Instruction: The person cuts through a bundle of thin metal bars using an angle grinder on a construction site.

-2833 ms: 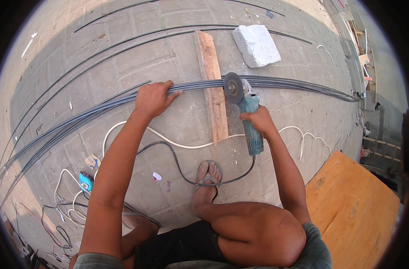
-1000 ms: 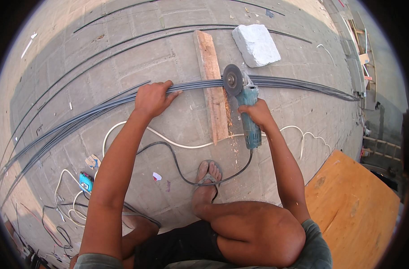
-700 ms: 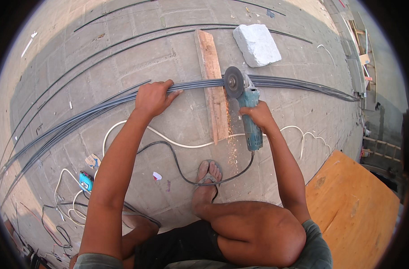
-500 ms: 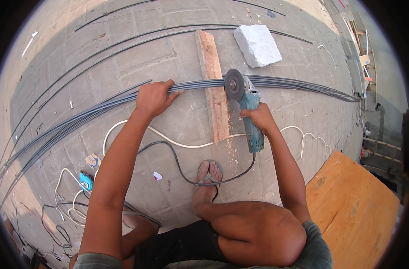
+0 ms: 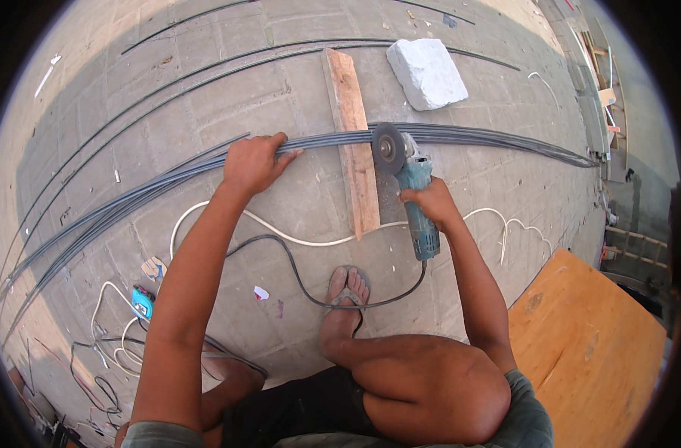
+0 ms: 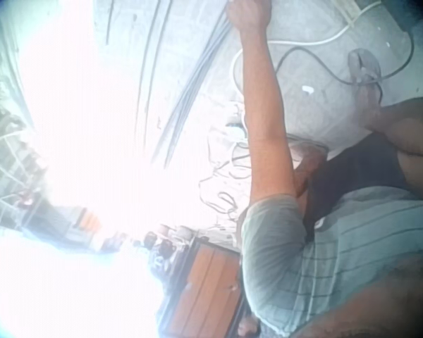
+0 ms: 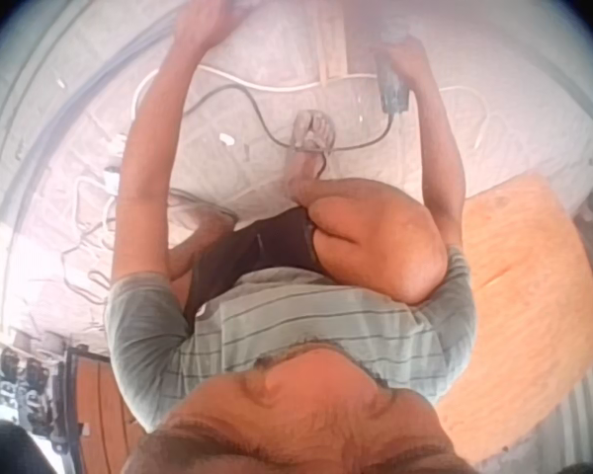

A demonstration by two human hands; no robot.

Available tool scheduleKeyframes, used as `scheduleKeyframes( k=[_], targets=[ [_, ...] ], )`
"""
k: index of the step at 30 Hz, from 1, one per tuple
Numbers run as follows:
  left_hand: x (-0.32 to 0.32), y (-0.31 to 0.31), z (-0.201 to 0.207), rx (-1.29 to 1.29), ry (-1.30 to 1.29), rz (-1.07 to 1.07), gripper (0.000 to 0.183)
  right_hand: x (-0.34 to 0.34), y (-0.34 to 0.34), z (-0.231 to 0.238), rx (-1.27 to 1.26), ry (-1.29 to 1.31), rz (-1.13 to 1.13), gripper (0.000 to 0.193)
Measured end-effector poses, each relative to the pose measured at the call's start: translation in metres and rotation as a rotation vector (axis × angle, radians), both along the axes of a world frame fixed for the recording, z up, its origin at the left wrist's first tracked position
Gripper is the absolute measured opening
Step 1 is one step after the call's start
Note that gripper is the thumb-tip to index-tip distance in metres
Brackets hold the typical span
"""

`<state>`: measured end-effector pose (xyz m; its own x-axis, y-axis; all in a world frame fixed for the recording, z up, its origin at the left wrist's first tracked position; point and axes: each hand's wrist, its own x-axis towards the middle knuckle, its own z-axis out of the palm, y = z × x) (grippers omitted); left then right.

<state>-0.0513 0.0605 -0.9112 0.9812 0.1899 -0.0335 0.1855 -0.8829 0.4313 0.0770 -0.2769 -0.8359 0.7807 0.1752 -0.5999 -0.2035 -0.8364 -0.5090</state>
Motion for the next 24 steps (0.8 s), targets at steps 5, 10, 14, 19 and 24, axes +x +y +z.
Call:
scheduleKeyframes(
  k=[5, 10, 14, 19, 24],
  targets=[
    [0.0012, -0.002, 0.0034, 0.0, 0.017, -0.004, 0.048, 0.0016, -0.0048, -0.0038, 0.007, -0.015, 0.007, 0.041],
    [0.0008, -0.0014, 0.0042, -0.037, 0.054, 0.024, 0.044, 0.001, -0.0026, -0.0058, -0.004, -0.004, -0.009, 0.042],
    [0.0019, -0.0016, 0.004, -0.033, 0.046, 0.015, 0.044, 0.001, -0.0048, -0.0064, -0.015, -0.01, -0.018, 0.042],
    [0.001, -0.0017, 0.0038, -0.02, 0.048, 0.026, 0.043, -0.0023, -0.0031, -0.0063, -0.017, -0.024, -0.008, 0.043],
    [0.0018, -0.0019, 0.0059, -0.022, 0.042, 0.019, 0.043, 0.0007, -0.0016, -0.004, -0.014, -0.023, 0.008, 0.043]
  ],
)
